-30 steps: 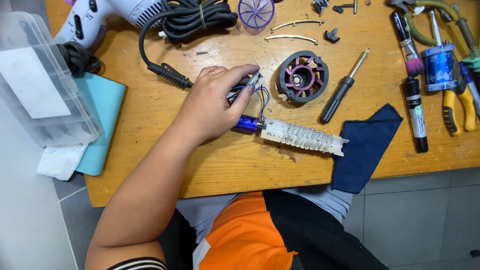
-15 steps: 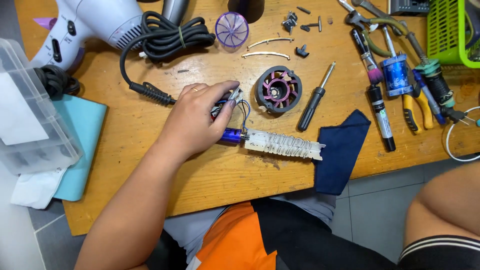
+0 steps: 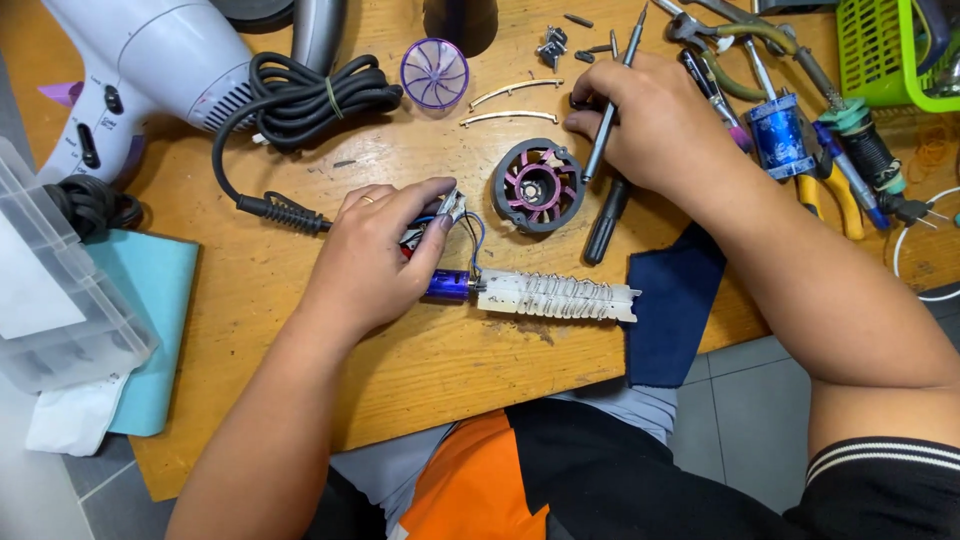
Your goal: Disassembling a hair dryer to inspect the motor and heating element for repair
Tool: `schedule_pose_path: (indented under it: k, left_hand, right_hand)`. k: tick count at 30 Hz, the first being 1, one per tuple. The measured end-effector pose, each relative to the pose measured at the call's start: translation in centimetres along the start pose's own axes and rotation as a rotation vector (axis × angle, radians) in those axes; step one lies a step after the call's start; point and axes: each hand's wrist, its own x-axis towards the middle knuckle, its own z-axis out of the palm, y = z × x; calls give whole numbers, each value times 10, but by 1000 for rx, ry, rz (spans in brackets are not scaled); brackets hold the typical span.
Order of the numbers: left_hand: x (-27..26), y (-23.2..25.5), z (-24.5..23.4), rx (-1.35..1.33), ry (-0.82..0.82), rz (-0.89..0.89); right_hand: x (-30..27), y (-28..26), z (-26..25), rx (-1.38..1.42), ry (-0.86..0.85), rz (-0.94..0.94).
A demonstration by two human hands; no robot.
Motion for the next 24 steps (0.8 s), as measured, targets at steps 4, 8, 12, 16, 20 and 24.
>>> schedule_pose_path:
  k: [4, 8, 12, 16, 20, 24]
  left_hand:
    - [0, 2, 0, 3, 63, 57]
    - [0, 1, 0, 15, 53, 34]
    - [-1, -3, 3, 37, 84, 87]
    - [-2, -4, 4, 33, 99, 106]
    - [-1, -2, 4, 14, 108, 88]
    - [1, -4, 4, 12, 121, 89]
  right_hand:
    - [0, 18, 4, -2, 86, -126]
    - [-1, 25, 3, -42, 72, -221]
    - [-2, 33, -2, -75, 211, -344]
    - [-1, 18, -4, 130, 341, -349]
    - [4, -14, -17, 409, 300, -130]
    - [10, -34, -18, 606, 276, 69]
